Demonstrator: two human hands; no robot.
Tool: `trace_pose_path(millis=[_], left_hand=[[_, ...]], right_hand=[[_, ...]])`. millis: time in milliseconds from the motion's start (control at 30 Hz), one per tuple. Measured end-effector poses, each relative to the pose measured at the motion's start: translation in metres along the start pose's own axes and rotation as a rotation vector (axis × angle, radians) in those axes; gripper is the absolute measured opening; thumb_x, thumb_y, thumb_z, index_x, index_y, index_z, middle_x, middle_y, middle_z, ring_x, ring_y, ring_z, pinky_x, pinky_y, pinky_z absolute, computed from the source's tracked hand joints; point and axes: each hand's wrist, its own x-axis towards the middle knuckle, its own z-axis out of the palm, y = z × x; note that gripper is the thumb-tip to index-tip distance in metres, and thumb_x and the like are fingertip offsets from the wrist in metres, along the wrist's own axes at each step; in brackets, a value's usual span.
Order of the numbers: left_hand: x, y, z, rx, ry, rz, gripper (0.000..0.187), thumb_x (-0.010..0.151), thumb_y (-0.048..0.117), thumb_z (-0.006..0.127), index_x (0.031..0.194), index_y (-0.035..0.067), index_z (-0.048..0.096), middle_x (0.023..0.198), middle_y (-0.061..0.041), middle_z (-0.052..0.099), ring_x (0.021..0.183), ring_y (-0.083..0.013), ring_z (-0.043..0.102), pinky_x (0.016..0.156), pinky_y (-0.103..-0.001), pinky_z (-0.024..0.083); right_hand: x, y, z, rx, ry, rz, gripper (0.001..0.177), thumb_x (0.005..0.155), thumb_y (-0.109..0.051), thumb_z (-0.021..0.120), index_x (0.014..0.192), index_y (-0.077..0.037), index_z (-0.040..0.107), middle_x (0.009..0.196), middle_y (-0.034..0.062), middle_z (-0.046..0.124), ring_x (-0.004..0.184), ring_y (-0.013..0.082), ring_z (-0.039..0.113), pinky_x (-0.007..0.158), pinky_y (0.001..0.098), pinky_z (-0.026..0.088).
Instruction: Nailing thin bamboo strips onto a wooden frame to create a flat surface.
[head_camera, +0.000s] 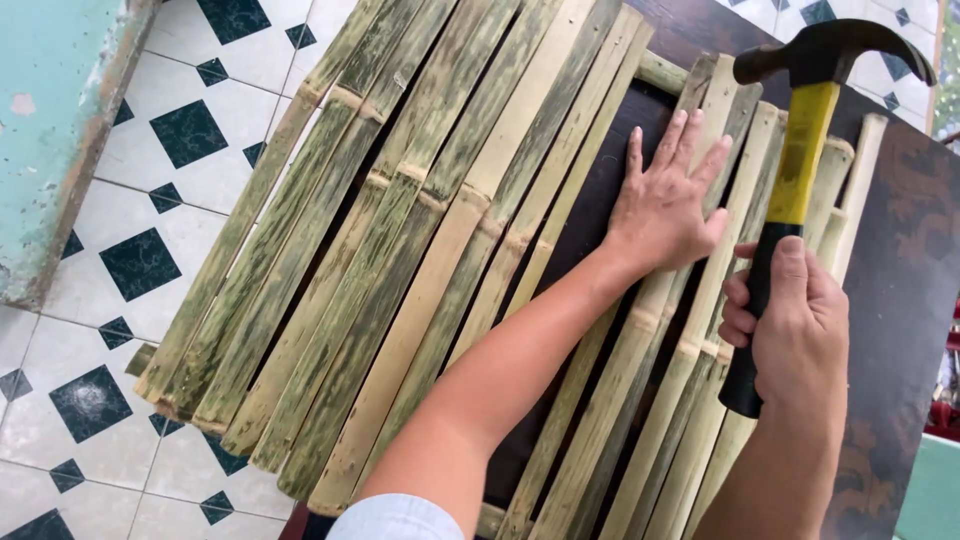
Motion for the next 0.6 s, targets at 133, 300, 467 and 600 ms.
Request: trace_pose_path(millis=[133, 300, 467, 600], left_hand=[[0.002, 0.002, 0.000, -0.030, -0.039, 0.012, 0.071, 0.078, 0.047, 0.047, 0.138, 0.019, 0.022, 0.146, -0.014, 0.002, 0.136, -0.0248, -0.002, 0.109, -0.055, -0.001], [0.002, 0.003, -0.003, -0.044, -0.044, -0.027, 0.066, 0.081, 0.051, 0.043, 0.137, 0.020, 0.026, 0.146, -0.014, 0.006, 0.137, -0.0257, 0.001, 0.109, -0.055, 0.000], [0.002, 0.002, -0.005, -0.001, -0.044, -0.019, 0.070, 0.081, 0.054, 0.045, 0.138, 0.019, 0.025, 0.146, -0.014, 0.003, 0.137, -0.0264, -0.001, 0.109, -0.055, 0.000], [0.004, 0.000, -0.003, -0.001, -0.014, -0.038, 0.067, 0.077, 0.046, 0.039, 0.138, 0.021, 0.026, 0.147, -0.012, 0.005, 0.138, -0.0241, 0.001, 0.111, -0.054, 0.002]], right_hand=[[0.017, 0.000, 0.012, -0.054, 0.050, 0.028, 0.033, 0.101, -0.033, 0.031, 0.098, -0.005, 0.046, 0.063, 0.0039, 0.038, 0.046, 0.0098, 0.031, 0.039, 0.0212, 0.027], [0.029, 0.002, 0.021, -0.188, 0.085, 0.091, 0.029, 0.101, -0.032, 0.031, 0.098, -0.008, 0.047, 0.064, 0.0036, 0.038, 0.047, 0.0109, 0.033, 0.040, 0.0219, 0.028], [0.034, 0.010, 0.016, -0.277, 0.084, 0.044, 0.030, 0.104, -0.031, 0.032, 0.101, -0.005, 0.046, 0.066, 0.0050, 0.040, 0.048, 0.0108, 0.034, 0.039, 0.0225, 0.028], [0.035, 0.011, 0.020, -0.314, 0.138, -0.024, 0.029, 0.107, -0.027, 0.031, 0.103, -0.003, 0.047, 0.065, 0.0054, 0.040, 0.050, 0.0110, 0.034, 0.040, 0.0230, 0.030]])
